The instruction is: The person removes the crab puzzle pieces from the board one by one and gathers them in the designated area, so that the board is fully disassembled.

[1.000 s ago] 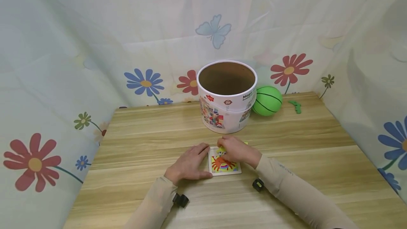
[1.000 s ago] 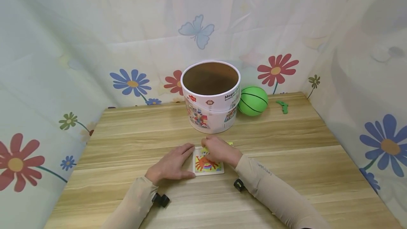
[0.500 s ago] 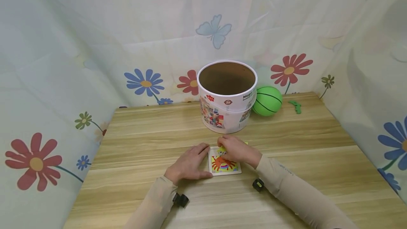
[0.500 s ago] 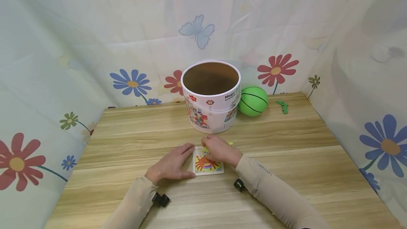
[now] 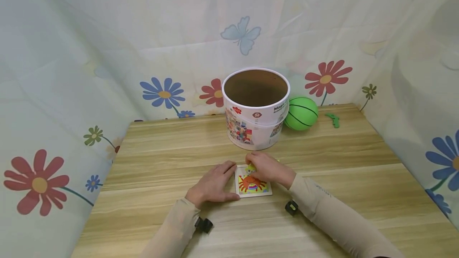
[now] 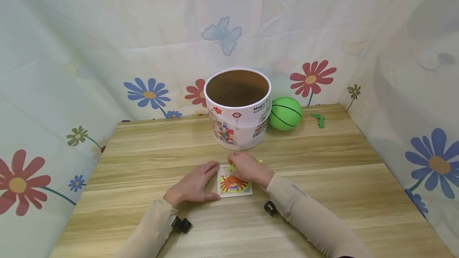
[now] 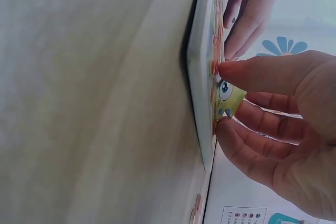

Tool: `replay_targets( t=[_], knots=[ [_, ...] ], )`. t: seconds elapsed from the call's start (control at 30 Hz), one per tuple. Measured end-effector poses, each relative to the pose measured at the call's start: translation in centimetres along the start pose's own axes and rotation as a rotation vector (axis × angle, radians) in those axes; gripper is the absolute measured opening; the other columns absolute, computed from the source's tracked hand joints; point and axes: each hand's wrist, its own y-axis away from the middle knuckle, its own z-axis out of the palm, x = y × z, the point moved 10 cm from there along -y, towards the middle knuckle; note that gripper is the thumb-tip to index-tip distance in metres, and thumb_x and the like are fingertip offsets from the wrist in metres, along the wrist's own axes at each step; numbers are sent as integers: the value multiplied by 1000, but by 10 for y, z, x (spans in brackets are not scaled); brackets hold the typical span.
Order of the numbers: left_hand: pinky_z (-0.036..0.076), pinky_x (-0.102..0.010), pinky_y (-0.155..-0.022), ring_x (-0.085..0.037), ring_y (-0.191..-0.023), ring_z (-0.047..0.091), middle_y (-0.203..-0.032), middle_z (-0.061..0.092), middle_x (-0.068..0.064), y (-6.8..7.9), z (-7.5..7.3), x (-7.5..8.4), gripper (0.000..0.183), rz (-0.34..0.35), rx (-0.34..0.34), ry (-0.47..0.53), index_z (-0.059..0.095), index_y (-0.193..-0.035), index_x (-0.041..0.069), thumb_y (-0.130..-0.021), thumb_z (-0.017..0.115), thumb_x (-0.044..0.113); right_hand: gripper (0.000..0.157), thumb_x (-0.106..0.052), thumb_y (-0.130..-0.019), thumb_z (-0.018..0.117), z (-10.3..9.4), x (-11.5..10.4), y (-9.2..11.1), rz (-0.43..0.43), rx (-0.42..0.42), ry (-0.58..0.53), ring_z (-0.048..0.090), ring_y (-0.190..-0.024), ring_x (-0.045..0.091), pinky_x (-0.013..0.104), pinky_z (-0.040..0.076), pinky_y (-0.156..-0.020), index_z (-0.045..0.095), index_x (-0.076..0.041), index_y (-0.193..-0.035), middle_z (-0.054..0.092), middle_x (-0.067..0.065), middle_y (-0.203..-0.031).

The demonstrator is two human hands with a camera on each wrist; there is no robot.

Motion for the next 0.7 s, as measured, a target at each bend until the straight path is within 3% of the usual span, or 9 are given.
replay_targets(
  t=[0.7],
  knots=[
    [26, -42, -120, -24, -145, 29, -157, 30, -7, 0, 1, -1, 100, -4, 0, 19, 33, -152, 6, -80, 63, 69, 30, -19, -84, 76, -3, 7, 2, 26, 25, -60, 51, -81, 12, 27, 49, -74, 65, -11, -111, 62, -1, -97]
  ],
)
